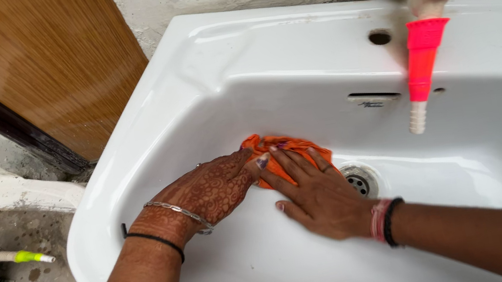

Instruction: The person wipes the interior and rim of a white wall-mounted sink using an orange cloth. The person repeatedly scrubs the basin, edges, and faucet area with the cloth.

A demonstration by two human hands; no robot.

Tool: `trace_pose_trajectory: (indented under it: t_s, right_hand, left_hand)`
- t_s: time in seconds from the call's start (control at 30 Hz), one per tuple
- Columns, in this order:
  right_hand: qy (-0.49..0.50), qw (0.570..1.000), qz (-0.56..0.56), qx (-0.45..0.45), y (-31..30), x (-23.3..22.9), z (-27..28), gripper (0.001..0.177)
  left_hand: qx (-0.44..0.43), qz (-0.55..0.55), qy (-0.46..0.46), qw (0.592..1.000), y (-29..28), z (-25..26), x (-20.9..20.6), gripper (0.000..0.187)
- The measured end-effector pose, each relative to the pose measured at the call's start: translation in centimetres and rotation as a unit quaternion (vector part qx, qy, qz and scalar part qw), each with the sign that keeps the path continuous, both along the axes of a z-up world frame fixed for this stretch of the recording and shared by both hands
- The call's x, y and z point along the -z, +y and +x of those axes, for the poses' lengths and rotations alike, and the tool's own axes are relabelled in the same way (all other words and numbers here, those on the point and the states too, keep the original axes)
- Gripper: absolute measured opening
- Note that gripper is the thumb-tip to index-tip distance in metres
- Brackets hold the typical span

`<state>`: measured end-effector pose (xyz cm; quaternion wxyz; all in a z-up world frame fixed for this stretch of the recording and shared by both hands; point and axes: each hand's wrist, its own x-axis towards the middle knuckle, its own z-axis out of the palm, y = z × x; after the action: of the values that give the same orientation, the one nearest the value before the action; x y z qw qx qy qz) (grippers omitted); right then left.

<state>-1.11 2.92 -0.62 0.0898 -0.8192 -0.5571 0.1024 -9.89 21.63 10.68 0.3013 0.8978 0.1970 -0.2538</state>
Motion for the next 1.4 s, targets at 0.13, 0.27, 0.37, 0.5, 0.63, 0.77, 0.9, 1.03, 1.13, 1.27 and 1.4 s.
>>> trace_pose_trajectory:
  t_s: [0.13, 0.27, 0.37, 0.5, 0.63, 0.77, 0.9, 1.03, 1.13, 1.27, 1.4]
  right_hand:
    - [0.309, 0.946, 0.090, -0.032, 2.7, 1.5, -3.2, 0.065]
    - [0.607, 0.786, 0.089, -0.068, 3.6, -0.5, -9.1, 0.071]
    - [0.585, 0.794, 0.045, -0.159, 3.8, -1.7, -7.1, 0.065]
    - [0.122, 0.982, 0.010, -0.145, 3.5, -2.2, -3.3, 0.064]
    - [0.193, 0.978, -0.024, -0.073, 4.1, -2.4, -4.8, 0.070]
    - [0.366, 0.916, -0.035, -0.160, 0.3, -4.7, -7.4, 0.076]
    - [0.434, 0.883, -0.051, -0.170, -3.4, -5.2, -5.8, 0.081]
    - [0.411, 0.902, -0.022, -0.130, -2.3, -2.7, -6.9, 0.086]
    - [0.422, 0.891, 0.005, -0.168, -0.3, -2.9, -6.0, 0.082]
    - [0.433, 0.890, 0.015, -0.142, 3.5, -3.5, -7.4, 0.078]
    - [0.429, 0.888, 0.036, -0.160, 2.4, -4.2, -8.0, 0.074]
  left_hand:
    - [-0.010, -0.019, -0.033, 0.999, -0.2, 0.1, -1.2, 0.077]
    - [-0.045, -0.031, -0.011, 0.998, -0.1, 0.1, -1.5, 0.082]
    - [-0.077, -0.057, 0.001, 0.995, -0.1, 0.0, -1.6, 0.081]
    - [-0.061, -0.051, -0.014, 0.997, 0.0, 0.0, -1.2, 0.084]
    - [-0.051, -0.062, -0.033, 0.996, 0.1, -0.1, -0.9, 0.086]
    - [-0.065, -0.046, 0.018, 0.997, -0.3, -0.2, -1.8, 0.081]
    - [-0.040, -0.019, 0.012, 0.999, -0.2, 0.1, -1.5, 0.079]
    - [-0.001, -0.018, -0.016, 1.000, 0.4, 0.6, -0.2, 0.078]
    - [-0.027, -0.029, -0.006, 0.999, 0.2, 0.4, -0.2, 0.080]
    - [-0.071, -0.055, 0.010, 0.996, -0.6, 0.5, -1.1, 0.080]
    - [-0.092, -0.065, 0.019, 0.993, 0.0, 0.2, -1.0, 0.079]
